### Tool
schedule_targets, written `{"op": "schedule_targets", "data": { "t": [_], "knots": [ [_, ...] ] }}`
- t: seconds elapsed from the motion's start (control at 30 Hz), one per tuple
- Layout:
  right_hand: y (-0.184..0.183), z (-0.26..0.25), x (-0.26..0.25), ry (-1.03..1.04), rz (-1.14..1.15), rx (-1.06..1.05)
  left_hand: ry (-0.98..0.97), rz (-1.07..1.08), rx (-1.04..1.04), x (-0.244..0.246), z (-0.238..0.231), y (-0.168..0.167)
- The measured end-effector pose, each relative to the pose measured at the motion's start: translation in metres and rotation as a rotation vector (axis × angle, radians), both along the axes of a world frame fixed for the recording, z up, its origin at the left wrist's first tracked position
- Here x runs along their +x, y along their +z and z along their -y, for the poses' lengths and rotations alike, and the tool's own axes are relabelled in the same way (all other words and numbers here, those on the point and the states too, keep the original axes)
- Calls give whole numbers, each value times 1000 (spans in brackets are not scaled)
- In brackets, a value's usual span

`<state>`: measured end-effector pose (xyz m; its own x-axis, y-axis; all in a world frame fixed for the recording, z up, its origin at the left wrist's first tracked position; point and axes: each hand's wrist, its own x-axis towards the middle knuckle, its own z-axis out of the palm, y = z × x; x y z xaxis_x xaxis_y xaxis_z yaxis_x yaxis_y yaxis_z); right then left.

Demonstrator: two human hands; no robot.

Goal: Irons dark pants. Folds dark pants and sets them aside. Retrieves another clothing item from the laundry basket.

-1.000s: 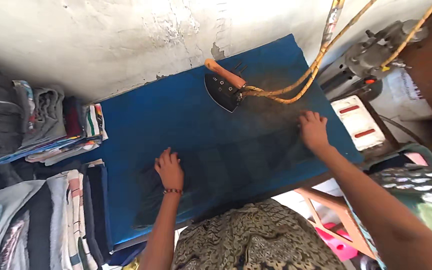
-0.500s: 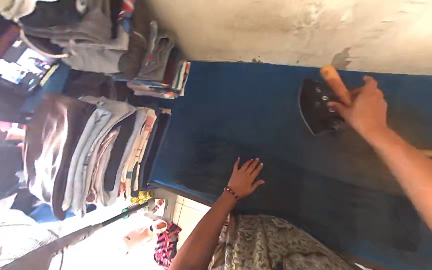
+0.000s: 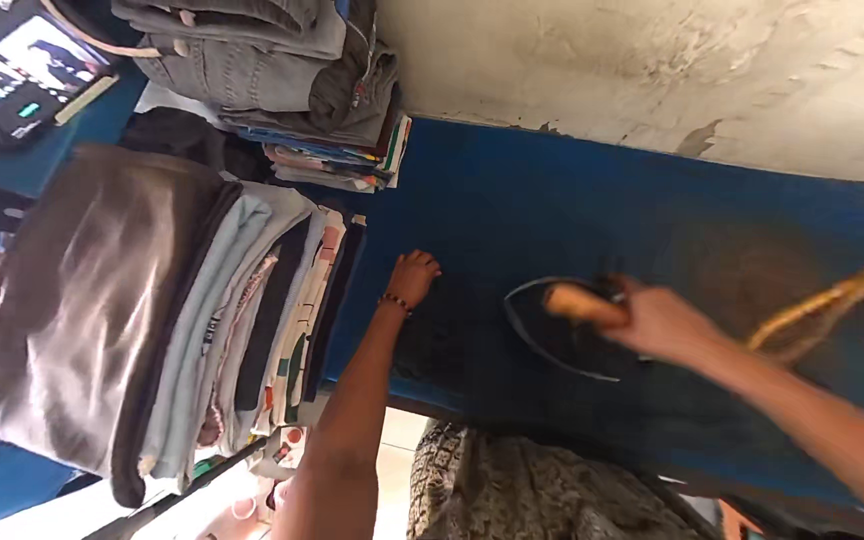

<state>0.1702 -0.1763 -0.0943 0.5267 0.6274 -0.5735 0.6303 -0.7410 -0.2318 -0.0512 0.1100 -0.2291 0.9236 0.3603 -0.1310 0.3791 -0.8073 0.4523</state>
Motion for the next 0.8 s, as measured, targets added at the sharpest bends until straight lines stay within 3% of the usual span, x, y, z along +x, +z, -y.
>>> {"op": "schedule_targets", "data": {
  "t": [0.07, 0.13, 0.23, 0.37, 0.5, 0.63, 0.73, 0.8],
  "knots": [
    [-13, -28, -55, 163, -23, -125, 56, -48, -56, 3, 3, 7],
    [-32, -54, -80, 225, -44, -112, 177, -60, -89, -2, 13, 20],
    [-45, -85, -68, 104, -1, -5, 355, 61, -30, -33, 47, 31],
    [-48, -102, -26, 2, 48, 104, 198, 182, 151, -111, 99, -12],
    [-13, -59, -51, 149, 96, -60, 168, 69, 110, -143, 93, -45],
    [-18, 24, -98, 274, -15, -259, 181, 79, 138, -140, 94, -47],
    [-32, 59, -91, 338, -37, -288, 182, 95, 155, -138, 93, -47],
    [-28, 59, -65, 221, -18, -268, 191, 105, 182, -141, 97, -49]
  ]
}}
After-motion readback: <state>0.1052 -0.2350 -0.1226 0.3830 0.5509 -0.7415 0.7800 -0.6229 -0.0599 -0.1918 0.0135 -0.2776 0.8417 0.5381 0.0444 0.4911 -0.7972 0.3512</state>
